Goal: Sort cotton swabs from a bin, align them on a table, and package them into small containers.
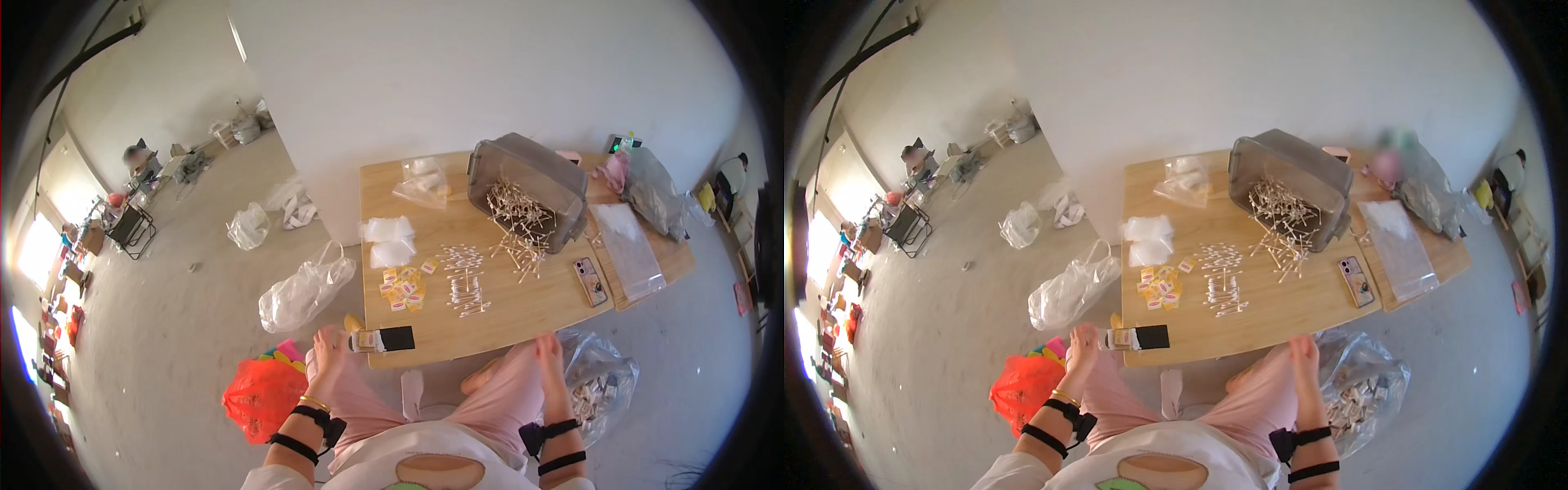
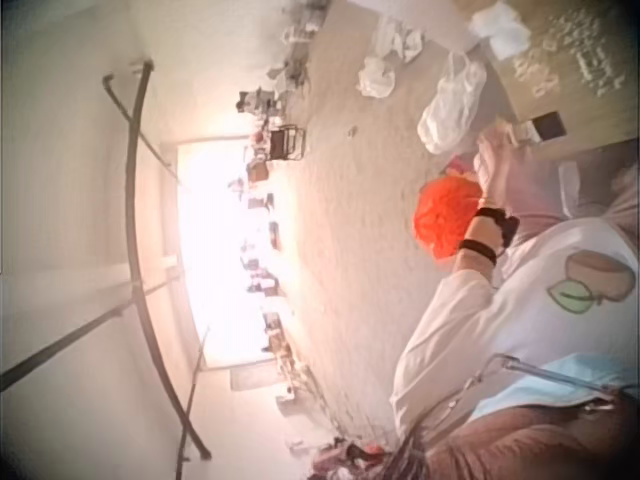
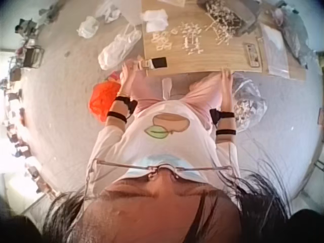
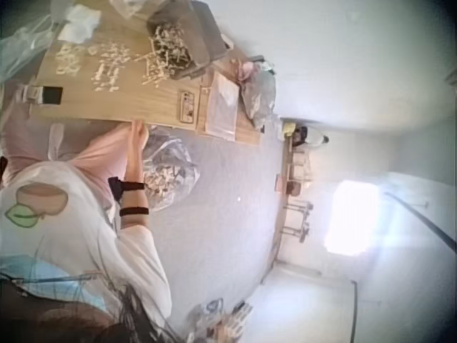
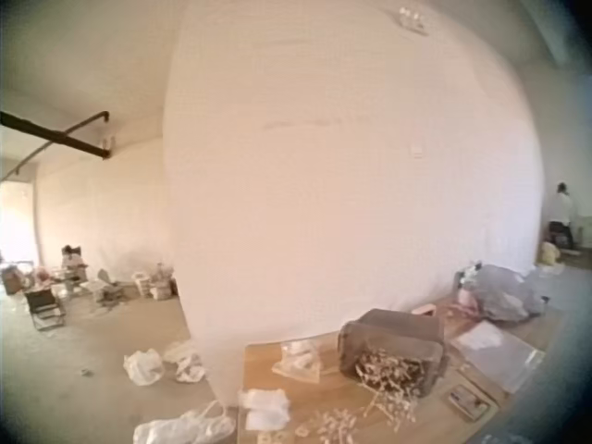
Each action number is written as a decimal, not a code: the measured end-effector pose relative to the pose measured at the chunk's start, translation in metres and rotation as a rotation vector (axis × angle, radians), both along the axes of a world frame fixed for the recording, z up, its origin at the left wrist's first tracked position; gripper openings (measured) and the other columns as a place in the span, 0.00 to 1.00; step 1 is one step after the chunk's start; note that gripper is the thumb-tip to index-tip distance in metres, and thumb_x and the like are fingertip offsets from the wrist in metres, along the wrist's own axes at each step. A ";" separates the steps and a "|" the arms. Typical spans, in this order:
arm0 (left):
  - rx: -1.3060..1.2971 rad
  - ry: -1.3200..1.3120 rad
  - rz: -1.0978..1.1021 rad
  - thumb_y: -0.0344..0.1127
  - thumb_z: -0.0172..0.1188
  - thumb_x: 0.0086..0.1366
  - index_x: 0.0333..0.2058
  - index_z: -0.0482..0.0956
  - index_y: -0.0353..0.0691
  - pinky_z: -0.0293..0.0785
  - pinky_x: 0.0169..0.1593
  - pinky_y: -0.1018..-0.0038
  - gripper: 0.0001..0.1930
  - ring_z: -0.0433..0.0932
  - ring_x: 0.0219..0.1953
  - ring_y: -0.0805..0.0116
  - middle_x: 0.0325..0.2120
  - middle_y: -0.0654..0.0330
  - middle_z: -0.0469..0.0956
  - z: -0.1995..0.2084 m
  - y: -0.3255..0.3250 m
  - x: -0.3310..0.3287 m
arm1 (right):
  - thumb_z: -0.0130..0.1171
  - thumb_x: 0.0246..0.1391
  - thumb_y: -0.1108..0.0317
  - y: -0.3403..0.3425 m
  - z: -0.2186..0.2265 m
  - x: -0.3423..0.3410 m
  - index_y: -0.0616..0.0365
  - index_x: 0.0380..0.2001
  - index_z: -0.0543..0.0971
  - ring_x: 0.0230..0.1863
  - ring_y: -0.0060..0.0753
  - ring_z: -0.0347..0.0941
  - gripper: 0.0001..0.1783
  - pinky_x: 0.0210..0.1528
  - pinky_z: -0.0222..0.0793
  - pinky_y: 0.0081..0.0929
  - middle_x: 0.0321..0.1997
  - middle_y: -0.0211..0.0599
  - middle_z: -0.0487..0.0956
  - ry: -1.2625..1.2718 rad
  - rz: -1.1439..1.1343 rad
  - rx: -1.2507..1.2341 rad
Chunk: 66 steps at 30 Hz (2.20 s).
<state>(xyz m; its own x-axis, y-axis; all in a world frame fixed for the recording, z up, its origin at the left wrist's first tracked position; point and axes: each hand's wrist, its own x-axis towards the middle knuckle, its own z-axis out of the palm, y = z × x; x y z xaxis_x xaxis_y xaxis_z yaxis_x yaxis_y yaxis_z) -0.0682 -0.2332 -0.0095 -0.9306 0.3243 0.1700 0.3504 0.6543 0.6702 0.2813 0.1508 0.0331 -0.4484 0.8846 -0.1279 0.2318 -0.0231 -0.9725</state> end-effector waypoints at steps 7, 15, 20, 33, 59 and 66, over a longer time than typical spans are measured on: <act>-0.077 -0.290 0.310 0.63 0.47 0.69 0.55 0.69 0.37 0.69 0.56 0.55 0.33 0.72 0.54 0.44 0.54 0.44 0.70 -0.018 0.042 -0.001 | 0.58 0.64 0.62 -0.049 0.013 -0.077 0.60 0.32 0.78 0.26 0.14 0.68 0.12 0.29 0.64 0.17 0.23 0.24 0.74 -0.008 0.336 0.021; -0.066 -0.484 0.261 0.60 0.48 0.71 0.40 0.79 0.33 0.72 0.40 0.66 0.30 0.78 0.35 0.61 0.32 0.52 0.81 -0.033 0.043 -0.002 | 0.55 0.65 0.66 -0.057 0.010 -0.097 0.62 0.33 0.79 0.25 0.14 0.69 0.11 0.28 0.64 0.17 0.23 0.26 0.75 -0.030 0.367 -0.037; 0.356 -0.649 0.325 0.57 0.49 0.73 0.39 0.80 0.32 0.70 0.35 0.71 0.28 0.72 0.29 0.71 0.29 0.61 0.77 -0.054 0.043 -0.003 | 0.55 0.65 0.67 -0.050 0.003 -0.097 0.62 0.33 0.78 0.24 0.17 0.71 0.10 0.27 0.65 0.18 0.22 0.29 0.76 -0.045 0.382 -0.090; -0.242 0.092 0.042 0.38 0.52 0.70 0.51 0.68 0.35 0.65 0.55 0.54 0.16 0.68 0.52 0.44 0.47 0.43 0.70 0.046 0.053 0.009 | 0.64 0.51 0.73 -0.015 -0.006 -0.096 0.55 0.32 0.78 0.33 0.39 0.74 0.06 0.37 0.70 0.33 0.30 0.36 0.76 -0.187 0.230 0.455; -0.556 0.290 -0.731 0.60 0.48 0.68 0.70 0.46 0.29 0.37 0.75 0.54 0.46 0.40 0.75 0.50 0.72 0.45 0.45 0.007 0.279 0.085 | 0.66 0.47 0.61 0.046 -0.027 -0.155 0.51 0.27 0.80 0.41 0.47 0.76 0.08 0.38 0.74 0.41 0.33 0.37 0.77 -0.528 0.130 0.356; -0.343 0.207 -0.780 0.56 0.52 0.67 0.70 0.45 0.27 0.37 0.75 0.53 0.46 0.40 0.75 0.49 0.72 0.45 0.44 0.009 0.275 0.073 | 0.64 0.46 0.68 0.043 -0.018 -0.123 0.51 0.26 0.78 0.43 0.41 0.73 0.04 0.44 0.70 0.41 0.35 0.33 0.74 -0.498 0.598 0.887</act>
